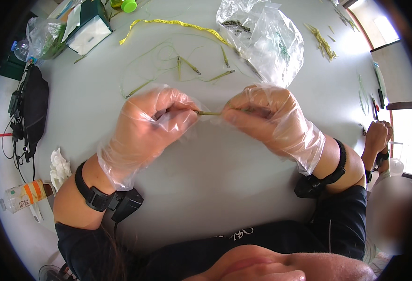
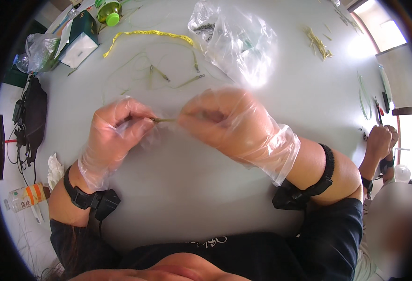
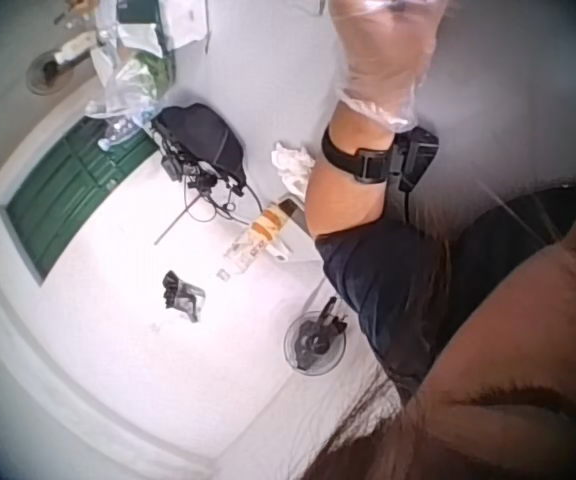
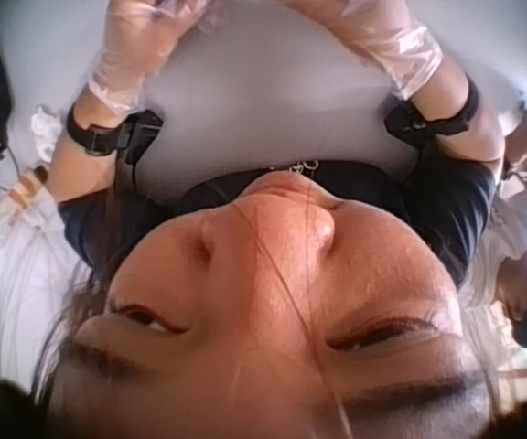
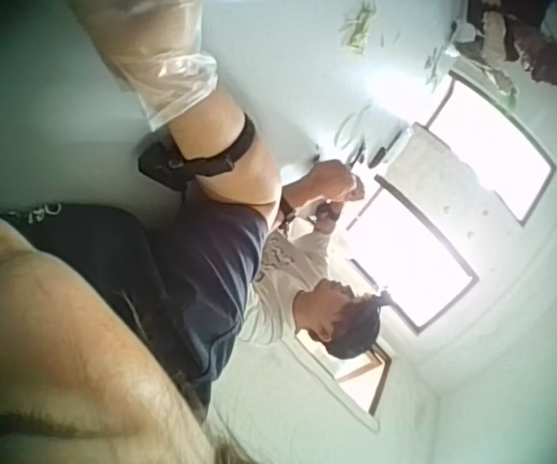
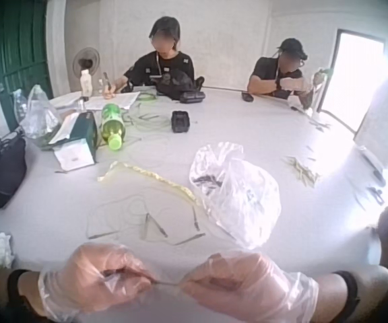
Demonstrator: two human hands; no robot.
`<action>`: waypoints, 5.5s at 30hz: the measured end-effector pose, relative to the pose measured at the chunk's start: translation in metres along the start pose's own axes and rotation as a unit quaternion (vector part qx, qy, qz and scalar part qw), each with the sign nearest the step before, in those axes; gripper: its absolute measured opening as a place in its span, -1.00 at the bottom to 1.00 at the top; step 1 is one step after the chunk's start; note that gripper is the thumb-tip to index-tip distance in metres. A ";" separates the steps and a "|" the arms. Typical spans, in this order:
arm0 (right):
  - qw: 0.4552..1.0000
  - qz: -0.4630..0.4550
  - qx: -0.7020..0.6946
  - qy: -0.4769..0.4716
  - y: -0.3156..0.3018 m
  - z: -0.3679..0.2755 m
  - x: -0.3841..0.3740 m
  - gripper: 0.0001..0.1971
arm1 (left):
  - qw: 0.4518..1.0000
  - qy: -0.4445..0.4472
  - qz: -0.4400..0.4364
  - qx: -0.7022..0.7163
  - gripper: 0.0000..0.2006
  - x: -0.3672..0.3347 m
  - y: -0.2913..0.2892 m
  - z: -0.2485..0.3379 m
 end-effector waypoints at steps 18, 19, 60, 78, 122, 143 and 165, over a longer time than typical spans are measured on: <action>1.000 -0.012 0.001 0.003 -0.001 0.003 0.000 -0.87 | 0.995 -0.020 -0.056 0.078 -0.86 0.000 0.000 0.002; 1.000 -0.011 0.001 0.003 -0.002 -0.001 0.000 -0.87 | 0.995 -0.020 -0.057 0.078 -0.86 -0.001 0.002 0.000; 0.872 0.047 0.062 -0.484 -0.027 -0.030 0.017 -0.59 | 0.955 -0.042 0.255 0.142 -0.82 -0.003 -0.018 -0.010; 0.786 0.488 -0.039 -0.378 -0.161 -0.047 0.016 -0.57 | 0.932 0.095 0.208 -0.281 -0.93 -0.015 -0.016 -0.019; 0.910 0.127 0.395 -0.020 -0.077 0.030 -0.105 -0.78 | 0.930 0.164 0.150 -0.293 -0.83 -0.007 -0.009 -0.004; 0.966 0.136 0.072 -0.210 -0.053 -0.049 -0.050 -0.82 | 0.948 0.194 0.163 -0.193 -0.76 -0.006 -0.012 0.003; 0.981 -0.023 -0.012 -0.193 0.008 -0.042 -0.024 -0.94 | 0.924 0.248 0.125 -0.263 -0.68 0.010 -0.005 0.021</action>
Point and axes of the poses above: each hand's wrist, its own x-axis away from the middle knuckle, its own y-axis out of the palm, z = x × y, the point moved 2 cm from there along -x, towards the middle knuckle, and after that the axes turned 4 degrees about -y, right-handed, at the moved point
